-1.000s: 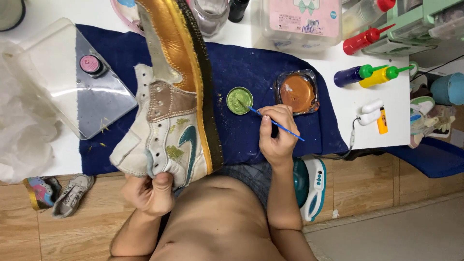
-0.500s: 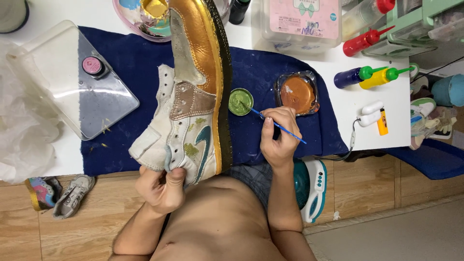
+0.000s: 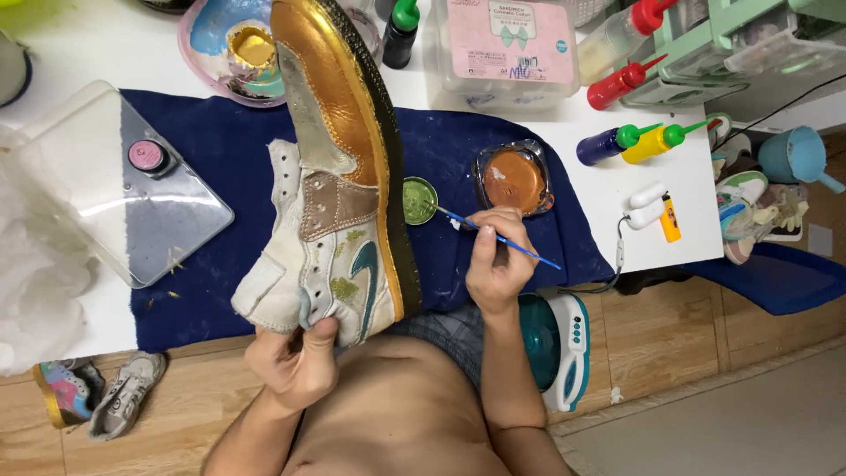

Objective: Applying green paint to the details of a sneaker using a small paintbrush on a workspace.

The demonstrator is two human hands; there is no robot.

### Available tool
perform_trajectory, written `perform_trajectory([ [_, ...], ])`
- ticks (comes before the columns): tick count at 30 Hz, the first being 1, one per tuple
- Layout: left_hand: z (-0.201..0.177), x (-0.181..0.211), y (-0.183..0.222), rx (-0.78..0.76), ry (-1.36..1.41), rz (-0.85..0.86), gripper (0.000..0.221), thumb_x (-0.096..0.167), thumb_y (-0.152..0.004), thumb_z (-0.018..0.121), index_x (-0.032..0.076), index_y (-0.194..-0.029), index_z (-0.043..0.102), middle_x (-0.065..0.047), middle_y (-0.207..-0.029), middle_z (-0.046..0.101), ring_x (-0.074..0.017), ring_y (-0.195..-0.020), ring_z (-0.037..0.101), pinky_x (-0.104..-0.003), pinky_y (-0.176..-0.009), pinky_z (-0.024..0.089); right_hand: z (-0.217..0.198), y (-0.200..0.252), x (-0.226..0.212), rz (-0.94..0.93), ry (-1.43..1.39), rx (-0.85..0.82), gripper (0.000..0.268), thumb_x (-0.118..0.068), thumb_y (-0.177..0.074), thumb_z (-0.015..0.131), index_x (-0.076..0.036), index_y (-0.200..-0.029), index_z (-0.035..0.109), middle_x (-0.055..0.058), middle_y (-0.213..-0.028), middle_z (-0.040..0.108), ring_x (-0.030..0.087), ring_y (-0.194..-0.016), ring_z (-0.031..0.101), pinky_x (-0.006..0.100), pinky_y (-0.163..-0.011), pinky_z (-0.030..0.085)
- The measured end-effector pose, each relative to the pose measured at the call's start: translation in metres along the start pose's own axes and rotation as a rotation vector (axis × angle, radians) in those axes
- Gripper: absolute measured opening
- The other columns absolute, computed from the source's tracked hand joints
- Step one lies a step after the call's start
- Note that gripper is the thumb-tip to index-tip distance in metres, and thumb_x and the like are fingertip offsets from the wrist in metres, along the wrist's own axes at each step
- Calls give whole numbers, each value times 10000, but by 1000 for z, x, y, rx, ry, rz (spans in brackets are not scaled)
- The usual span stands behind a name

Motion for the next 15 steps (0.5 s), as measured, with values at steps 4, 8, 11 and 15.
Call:
perform_trajectory([
  [4, 5, 10, -10, -16, 71, -4, 336, 180, -898, 709, -32, -695, 543, -15, -635, 448, -113, -678, 450, -308, -618, 359, 2, 1, 6, 44, -2, -33, 217, -110, -1067, 471, 34, -943, 575, 173, -879, 647, 309, -814, 641, 410, -804, 515],
  [8, 5, 6, -9, -26, 132, -44, 377, 238, -923, 675, -29, -711, 515, -17, -646, 423, -118, -681, 420, -322, -618, 331, 7, -5, 3, 66, 7, -107, 223, -113, -1068, 473, 27, -938, 589, 169, -880, 663, 296, -817, 645, 398, -812, 508],
  [11, 4, 8, -8, -17, 93, -39, 435, 240, -904, 675, 6, -626, 436, -7, -596, 329, -109, -619, 352, -323, -579, 272, -1, 2, 6, 40, -47, 8, 211, -112, -1073, 469, 31, -952, 567, 174, -889, 646, 312, -815, 642, 410, -800, 527],
  [15, 3, 3, -7, -13, 126, -79, 427, 279, -914, 676, -18, -678, 480, -4, -644, 377, -105, -670, 377, -314, -604, 296, 2, 4, 8, 80, -24, -74, 193, -97, -1074, 478, 28, -976, 587, 173, -907, 655, 295, -837, 654, 388, -791, 540],
])
Point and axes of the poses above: each hand's wrist, its own y-axis away from the middle knuckle, its own z-axis out of the palm, x = y × z, the point moved 10 cm from there along -y, towards the middle knuckle
